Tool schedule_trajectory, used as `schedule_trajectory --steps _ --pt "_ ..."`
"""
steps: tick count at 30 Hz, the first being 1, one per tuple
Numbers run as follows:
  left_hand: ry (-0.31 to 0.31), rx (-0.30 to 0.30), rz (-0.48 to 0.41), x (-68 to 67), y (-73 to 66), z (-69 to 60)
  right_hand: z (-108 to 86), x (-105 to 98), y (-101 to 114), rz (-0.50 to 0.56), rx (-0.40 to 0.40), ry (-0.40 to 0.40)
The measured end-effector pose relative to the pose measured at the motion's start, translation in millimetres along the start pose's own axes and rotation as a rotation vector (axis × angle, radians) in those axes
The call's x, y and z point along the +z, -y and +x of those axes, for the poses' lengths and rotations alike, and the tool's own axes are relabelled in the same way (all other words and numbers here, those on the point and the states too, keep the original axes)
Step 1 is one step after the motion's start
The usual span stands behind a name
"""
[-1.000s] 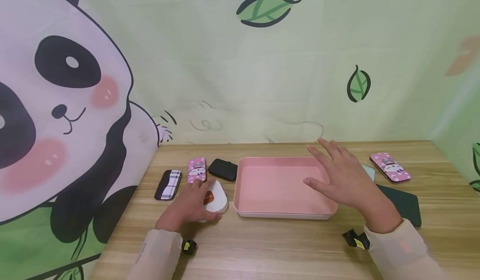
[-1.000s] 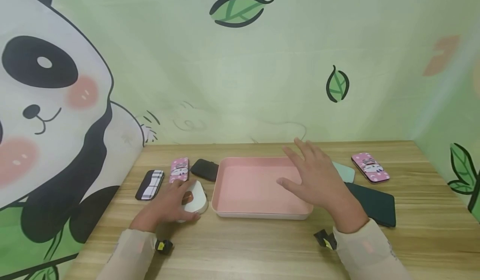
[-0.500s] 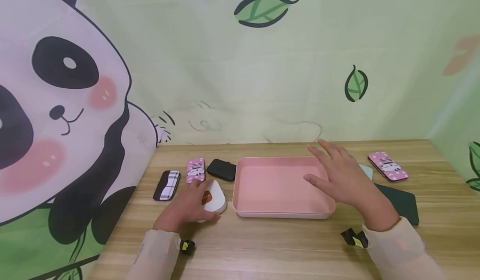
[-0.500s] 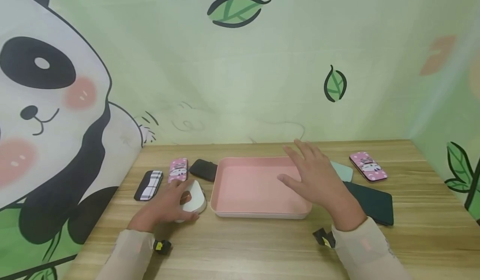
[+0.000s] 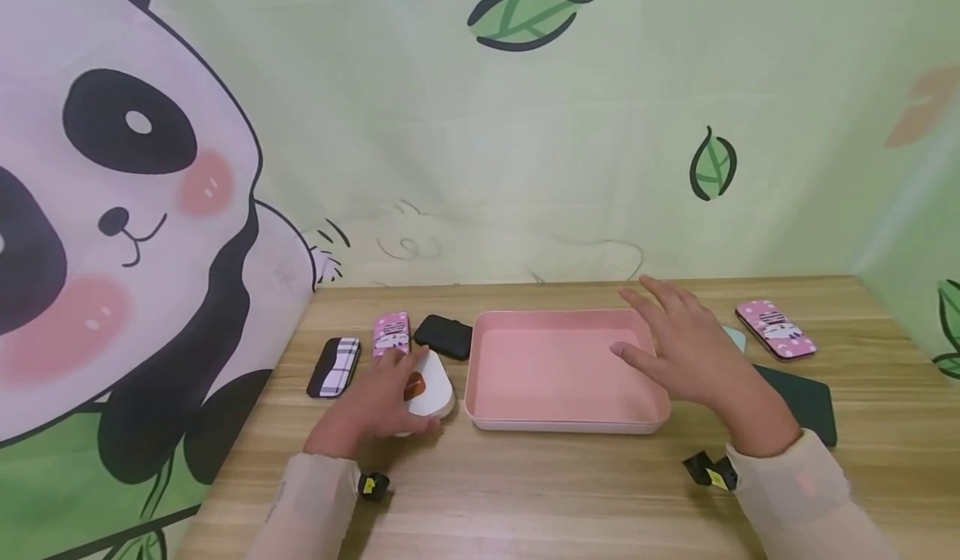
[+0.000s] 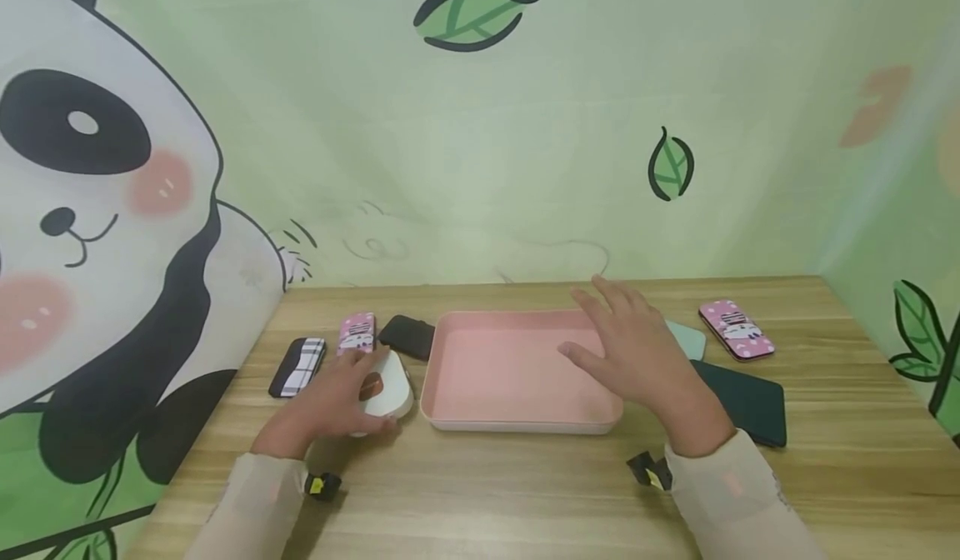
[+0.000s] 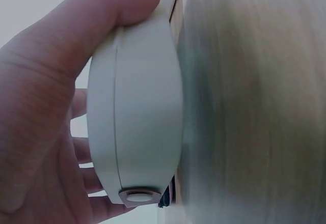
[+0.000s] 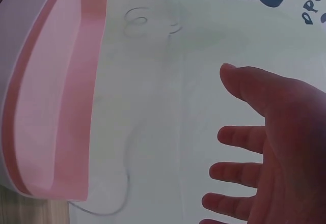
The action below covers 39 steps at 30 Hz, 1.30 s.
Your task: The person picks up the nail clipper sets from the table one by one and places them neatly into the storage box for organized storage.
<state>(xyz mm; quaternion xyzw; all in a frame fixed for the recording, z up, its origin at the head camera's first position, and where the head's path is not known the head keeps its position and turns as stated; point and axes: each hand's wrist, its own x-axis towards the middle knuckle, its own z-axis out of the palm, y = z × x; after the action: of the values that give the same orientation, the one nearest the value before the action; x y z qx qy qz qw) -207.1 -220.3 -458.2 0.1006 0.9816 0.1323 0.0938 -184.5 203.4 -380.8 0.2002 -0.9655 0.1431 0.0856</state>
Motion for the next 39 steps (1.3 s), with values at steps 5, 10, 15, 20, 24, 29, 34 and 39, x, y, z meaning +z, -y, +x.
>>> schedule_trajectory --steps 5,10,15,20,24,29,34,39 --pt "0.000 0.000 0.001 -1.6 0.1 -0.7 1.7 1.5 -2.7 0.011 0.023 0.022" --pt "-0.014 0.018 -0.008 -1.6 -0.5 -0.6 2.9 3.1 -7.2 0.008 0.050 0.048" --pt "-0.034 0.023 -0.004 -3.3 -1.9 -0.8 3.7 5.3 -10.6 0.017 0.063 0.061" --pt "-0.055 0.040 0.000 -5.9 -5.6 -1.4 4.5 7.3 -13.4 0.029 0.076 0.078" --pt "-0.060 0.041 -0.006 -7.2 -8.5 -2.0 4.8 9.0 -16.5 0.077 0.110 0.103" --pt "-0.060 0.041 -0.002 -8.2 -11.2 -2.0 4.8 10.5 -20.0 0.103 0.138 0.123" --pt "-0.058 0.046 0.002 -9.4 -13.4 -2.1 5.5 13.4 -23.6 0.091 0.133 0.126" --pt "-0.060 0.054 0.006 -10.4 -14.5 -1.6 6.6 16.1 -28.5 0.084 0.132 0.135"
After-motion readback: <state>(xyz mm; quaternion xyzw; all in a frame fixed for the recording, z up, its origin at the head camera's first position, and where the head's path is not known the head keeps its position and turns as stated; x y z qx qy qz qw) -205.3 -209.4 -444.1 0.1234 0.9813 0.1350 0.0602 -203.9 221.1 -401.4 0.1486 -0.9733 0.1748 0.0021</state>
